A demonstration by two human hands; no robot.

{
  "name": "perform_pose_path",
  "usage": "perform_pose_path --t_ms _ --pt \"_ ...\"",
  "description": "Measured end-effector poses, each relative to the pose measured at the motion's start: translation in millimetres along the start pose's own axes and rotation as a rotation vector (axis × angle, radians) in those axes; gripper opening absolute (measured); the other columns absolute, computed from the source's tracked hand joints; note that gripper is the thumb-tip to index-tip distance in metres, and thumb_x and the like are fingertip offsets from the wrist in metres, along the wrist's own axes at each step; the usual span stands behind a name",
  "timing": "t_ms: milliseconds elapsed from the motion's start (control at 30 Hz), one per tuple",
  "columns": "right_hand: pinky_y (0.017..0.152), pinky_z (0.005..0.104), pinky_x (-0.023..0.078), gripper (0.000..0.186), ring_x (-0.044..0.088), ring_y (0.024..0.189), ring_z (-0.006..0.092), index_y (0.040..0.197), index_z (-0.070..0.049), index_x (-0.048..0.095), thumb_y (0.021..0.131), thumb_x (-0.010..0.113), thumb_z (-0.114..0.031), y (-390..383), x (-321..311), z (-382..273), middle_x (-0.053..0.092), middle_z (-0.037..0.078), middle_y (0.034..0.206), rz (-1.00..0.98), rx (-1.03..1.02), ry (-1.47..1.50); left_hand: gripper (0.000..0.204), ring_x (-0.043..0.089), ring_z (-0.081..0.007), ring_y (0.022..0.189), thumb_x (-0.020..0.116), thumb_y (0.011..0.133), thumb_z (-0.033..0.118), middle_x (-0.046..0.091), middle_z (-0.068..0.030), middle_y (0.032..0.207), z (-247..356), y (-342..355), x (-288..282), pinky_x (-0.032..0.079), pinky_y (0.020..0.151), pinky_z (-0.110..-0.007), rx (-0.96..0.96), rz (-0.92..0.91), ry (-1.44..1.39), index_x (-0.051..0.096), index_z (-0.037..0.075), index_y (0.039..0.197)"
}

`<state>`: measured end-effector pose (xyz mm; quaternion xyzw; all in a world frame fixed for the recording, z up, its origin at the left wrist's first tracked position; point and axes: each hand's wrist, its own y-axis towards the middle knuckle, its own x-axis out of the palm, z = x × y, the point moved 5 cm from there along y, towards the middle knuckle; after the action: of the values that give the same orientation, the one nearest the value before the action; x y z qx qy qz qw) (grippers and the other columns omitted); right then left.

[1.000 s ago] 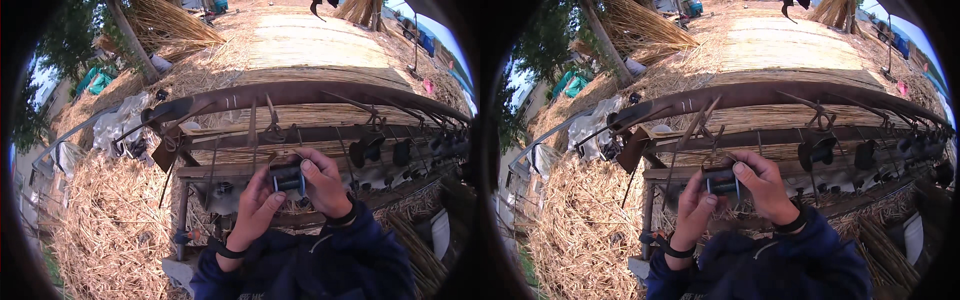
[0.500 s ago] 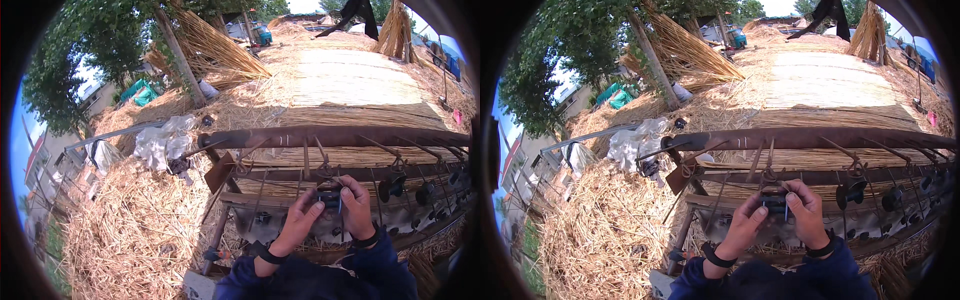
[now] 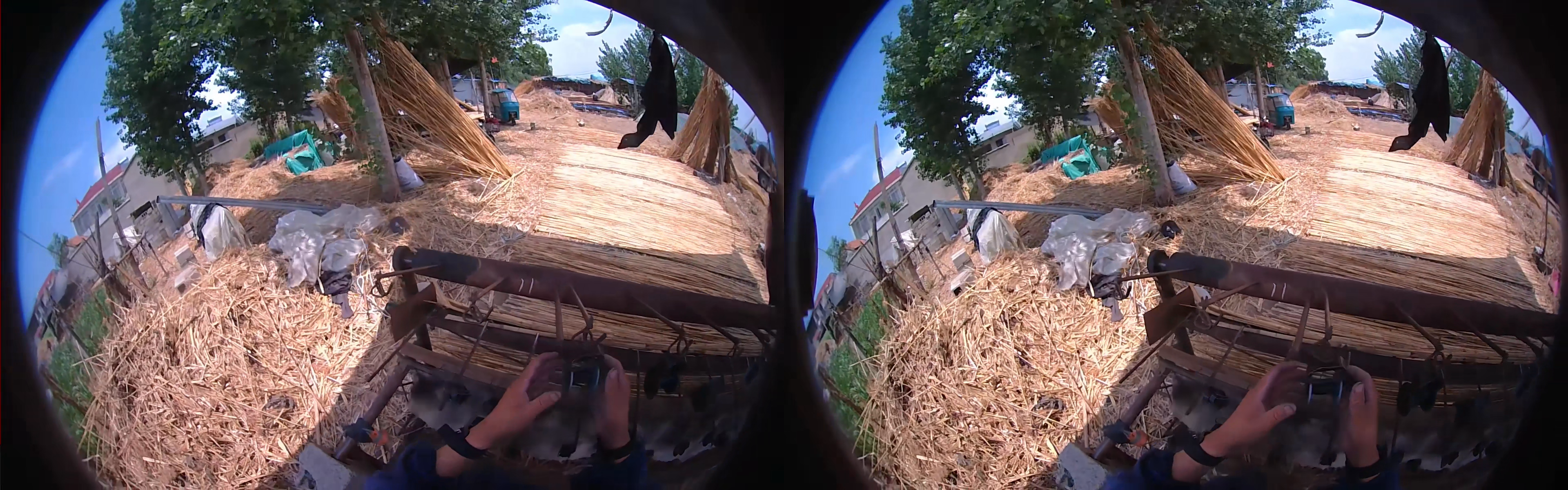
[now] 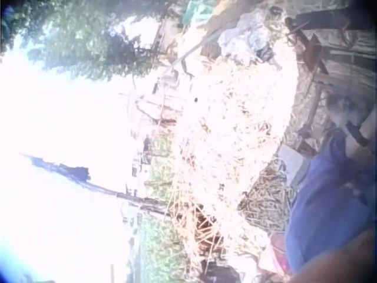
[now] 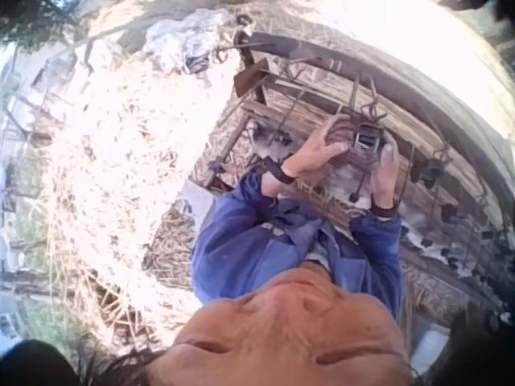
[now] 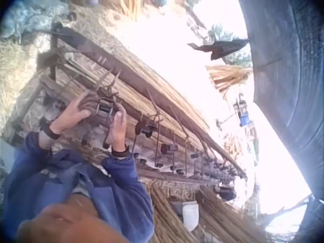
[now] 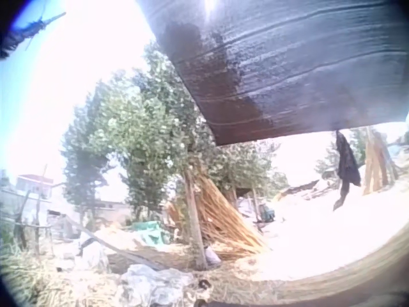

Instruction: Threading and adjusting the mechanical components of a large straw/reed weaving machine.

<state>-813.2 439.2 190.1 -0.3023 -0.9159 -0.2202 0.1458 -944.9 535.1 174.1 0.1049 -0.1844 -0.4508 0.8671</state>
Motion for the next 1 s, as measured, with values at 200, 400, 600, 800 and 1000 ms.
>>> perform_pose_path --t_ms 200,400,600,800,1000 --pt "0.069 0.0282 0.046 0.028 0.058 0.077 0.0142 0.100 0.002 0.057 0.080 0.057 -0.018 -72 -83 92 0.060 0.007 0.091 -0.325 0.273 -0.710 0.062 0.044 -0.0255 0.117 0.062 0.082 0.025 0.044 -0.0170 0.125 -164 8 -115 0.038 0.095 -0.031 -0.321 0.323 0.302 0.032 -0.002 0.129" --pt "0.071 0.0411 0.045 0.016 0.054 0.081 0.0324 0.092 -0.006 0.060 0.078 0.061 -0.014 -85 -29 56 0.057 0.015 0.089 -0.594 -0.206 -1.090 0.065 0.052 -0.0399 0.103 0.060 0.077 0.039 0.055 -0.0254 0.110 -244 29 -165 0.041 0.086 -0.044 -0.204 0.629 1.167 0.041 -0.002 0.124" --pt "0.070 0.0410 0.045 0.016 0.054 0.082 0.0338 0.090 -0.005 0.059 0.077 0.061 -0.014 -93 -31 62 0.057 0.015 0.086 -0.515 -0.320 -1.258 0.034 0.056 -0.0406 0.087 0.047 0.088 0.031 0.061 -0.0217 0.092 -257 19 -137 0.044 0.074 -0.045 -0.167 0.424 0.918 0.058 0.001 0.099" --pt "0.071 0.0399 0.045 0.016 0.055 0.083 0.0340 0.089 -0.005 0.060 0.076 0.061 -0.013 -93 -34 67 0.058 0.015 0.085 -0.521 -0.289 -1.204 0.028 0.057 -0.0390 0.086 0.044 0.090 0.026 0.061 -0.0199 0.089 -220 -76 -124 0.046 0.072 -0.043 -0.211 0.495 0.833 0.058 0.003 0.096" --pt "0.069 0.0381 0.045 0.012 0.057 0.081 0.0320 0.087 -0.006 0.061 0.077 0.060 -0.012 -89 -36 65 0.059 0.014 0.087 -0.500 -0.138 -1.213 0.028 0.056 -0.0392 0.094 0.046 0.090 0.025 0.059 -0.0223 0.096 -183 -91 -133 0.045 0.077 -0.042 -0.327 0.373 0.729 0.057 0.003 0.105"
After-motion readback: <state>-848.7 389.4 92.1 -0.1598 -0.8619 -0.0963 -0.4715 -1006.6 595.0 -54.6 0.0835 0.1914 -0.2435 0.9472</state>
